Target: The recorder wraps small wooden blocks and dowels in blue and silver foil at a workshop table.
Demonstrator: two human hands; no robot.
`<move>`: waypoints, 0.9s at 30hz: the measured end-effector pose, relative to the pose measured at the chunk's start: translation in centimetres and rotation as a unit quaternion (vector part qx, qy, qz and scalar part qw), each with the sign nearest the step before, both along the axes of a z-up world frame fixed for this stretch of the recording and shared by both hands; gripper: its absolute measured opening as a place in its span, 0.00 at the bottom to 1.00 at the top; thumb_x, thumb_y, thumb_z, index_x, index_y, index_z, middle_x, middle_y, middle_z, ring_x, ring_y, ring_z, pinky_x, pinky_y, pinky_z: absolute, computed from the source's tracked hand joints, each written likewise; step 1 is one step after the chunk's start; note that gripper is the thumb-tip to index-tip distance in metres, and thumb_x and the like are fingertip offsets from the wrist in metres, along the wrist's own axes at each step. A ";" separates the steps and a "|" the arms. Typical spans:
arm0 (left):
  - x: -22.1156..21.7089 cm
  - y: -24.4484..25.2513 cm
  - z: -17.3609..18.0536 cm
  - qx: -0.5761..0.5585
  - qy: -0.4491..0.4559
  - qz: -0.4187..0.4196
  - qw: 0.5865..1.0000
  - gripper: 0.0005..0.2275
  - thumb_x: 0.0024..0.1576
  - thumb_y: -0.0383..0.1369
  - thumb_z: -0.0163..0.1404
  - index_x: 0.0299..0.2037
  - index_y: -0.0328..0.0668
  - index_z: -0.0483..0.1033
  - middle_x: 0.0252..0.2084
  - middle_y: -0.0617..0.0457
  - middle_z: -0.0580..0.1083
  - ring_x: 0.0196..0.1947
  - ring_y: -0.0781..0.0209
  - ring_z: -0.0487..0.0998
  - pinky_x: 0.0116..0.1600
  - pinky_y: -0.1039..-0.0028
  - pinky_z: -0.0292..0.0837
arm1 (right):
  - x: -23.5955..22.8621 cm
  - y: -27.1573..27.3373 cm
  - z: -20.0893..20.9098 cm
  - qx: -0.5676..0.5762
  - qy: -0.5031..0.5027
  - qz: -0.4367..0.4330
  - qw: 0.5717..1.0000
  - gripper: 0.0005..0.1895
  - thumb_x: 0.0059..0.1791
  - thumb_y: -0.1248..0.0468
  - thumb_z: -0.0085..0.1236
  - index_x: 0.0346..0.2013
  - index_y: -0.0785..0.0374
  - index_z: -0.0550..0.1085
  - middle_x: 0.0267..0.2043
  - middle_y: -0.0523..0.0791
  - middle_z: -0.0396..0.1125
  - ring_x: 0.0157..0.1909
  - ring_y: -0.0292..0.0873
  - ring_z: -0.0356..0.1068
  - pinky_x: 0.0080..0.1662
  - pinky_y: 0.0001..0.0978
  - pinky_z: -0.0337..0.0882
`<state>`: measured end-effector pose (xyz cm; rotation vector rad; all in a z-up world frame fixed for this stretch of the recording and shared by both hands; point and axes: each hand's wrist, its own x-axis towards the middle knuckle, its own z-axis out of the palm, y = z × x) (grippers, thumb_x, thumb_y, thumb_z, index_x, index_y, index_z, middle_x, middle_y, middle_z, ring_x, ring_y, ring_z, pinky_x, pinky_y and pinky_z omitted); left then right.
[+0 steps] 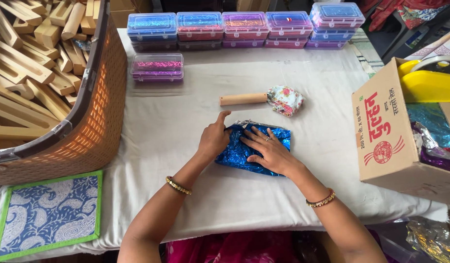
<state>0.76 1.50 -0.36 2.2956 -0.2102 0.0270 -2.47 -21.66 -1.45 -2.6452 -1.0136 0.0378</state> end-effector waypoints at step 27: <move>-0.1 1.1 -1.1 0.316 -0.005 -0.135 0.939 0.40 0.54 0.67 0.40 0.75 0.65 0.45 0.79 0.50 0.41 0.78 0.44 0.32 0.72 0.37 0.24 | 0.6 -0.5 -0.7 -0.034 -0.033 0.012 0.999 0.53 0.43 0.26 0.47 0.76 0.48 0.55 0.81 0.47 0.40 0.82 0.53 0.31 0.73 0.61 0.34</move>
